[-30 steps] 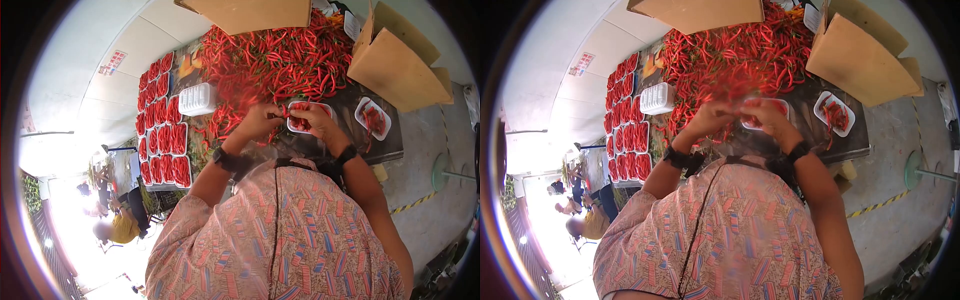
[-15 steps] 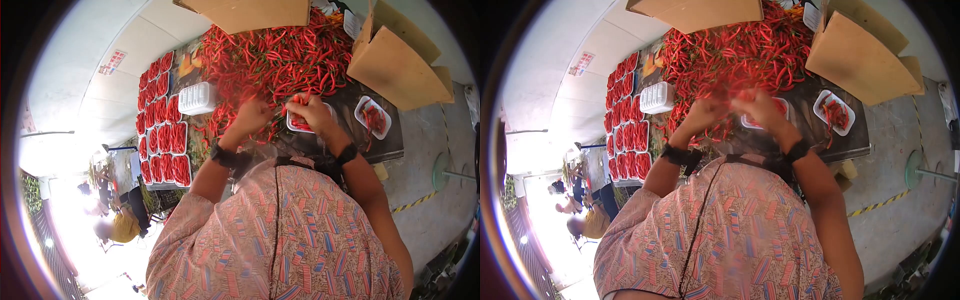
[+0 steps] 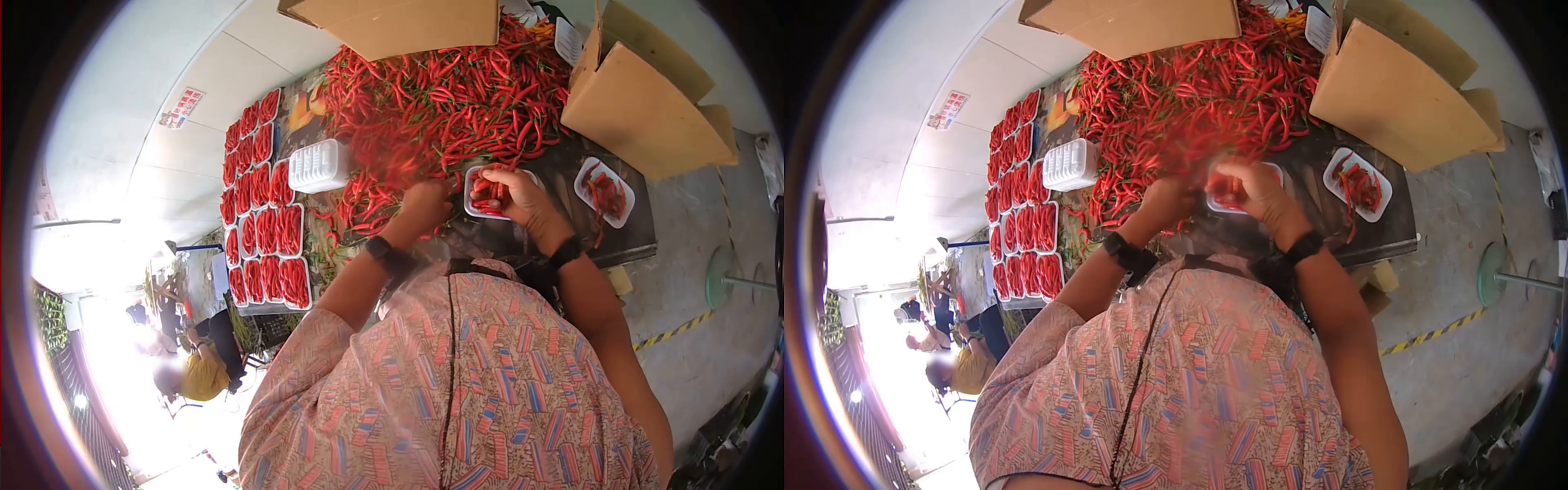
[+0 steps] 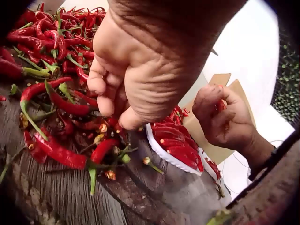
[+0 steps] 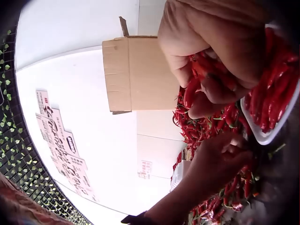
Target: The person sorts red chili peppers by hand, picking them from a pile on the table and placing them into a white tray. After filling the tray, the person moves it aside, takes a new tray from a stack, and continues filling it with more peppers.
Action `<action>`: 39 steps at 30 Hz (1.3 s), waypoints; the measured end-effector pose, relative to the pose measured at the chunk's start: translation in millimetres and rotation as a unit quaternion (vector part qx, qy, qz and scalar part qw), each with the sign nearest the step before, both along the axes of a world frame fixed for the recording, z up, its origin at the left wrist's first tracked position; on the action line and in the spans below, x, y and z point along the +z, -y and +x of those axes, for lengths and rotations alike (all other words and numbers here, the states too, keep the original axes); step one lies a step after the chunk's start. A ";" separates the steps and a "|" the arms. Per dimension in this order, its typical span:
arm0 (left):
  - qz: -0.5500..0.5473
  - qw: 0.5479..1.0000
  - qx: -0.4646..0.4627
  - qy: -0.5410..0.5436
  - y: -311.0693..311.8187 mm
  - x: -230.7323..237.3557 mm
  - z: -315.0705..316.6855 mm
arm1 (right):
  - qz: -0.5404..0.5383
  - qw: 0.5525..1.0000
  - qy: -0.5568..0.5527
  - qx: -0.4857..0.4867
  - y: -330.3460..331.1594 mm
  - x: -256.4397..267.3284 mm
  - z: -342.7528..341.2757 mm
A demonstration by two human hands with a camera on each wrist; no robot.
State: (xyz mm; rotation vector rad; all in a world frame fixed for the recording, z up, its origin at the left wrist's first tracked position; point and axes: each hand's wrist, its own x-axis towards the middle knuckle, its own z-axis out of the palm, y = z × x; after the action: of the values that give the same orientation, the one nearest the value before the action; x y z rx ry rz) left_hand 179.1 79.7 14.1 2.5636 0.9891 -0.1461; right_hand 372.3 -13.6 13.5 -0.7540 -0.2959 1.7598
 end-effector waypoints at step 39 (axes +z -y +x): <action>-0.559 0.733 0.190 0.338 -19.7 34.7 -29.1 | 0.090 0.971 0.209 -0.069 -18.0 66.6 17.6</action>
State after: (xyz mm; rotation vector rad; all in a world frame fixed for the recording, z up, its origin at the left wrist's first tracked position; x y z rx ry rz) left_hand 150.0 99.4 48.8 1.1070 0.7291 0.2379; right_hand 389.9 4.5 80.0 -0.9855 -0.6609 1.4116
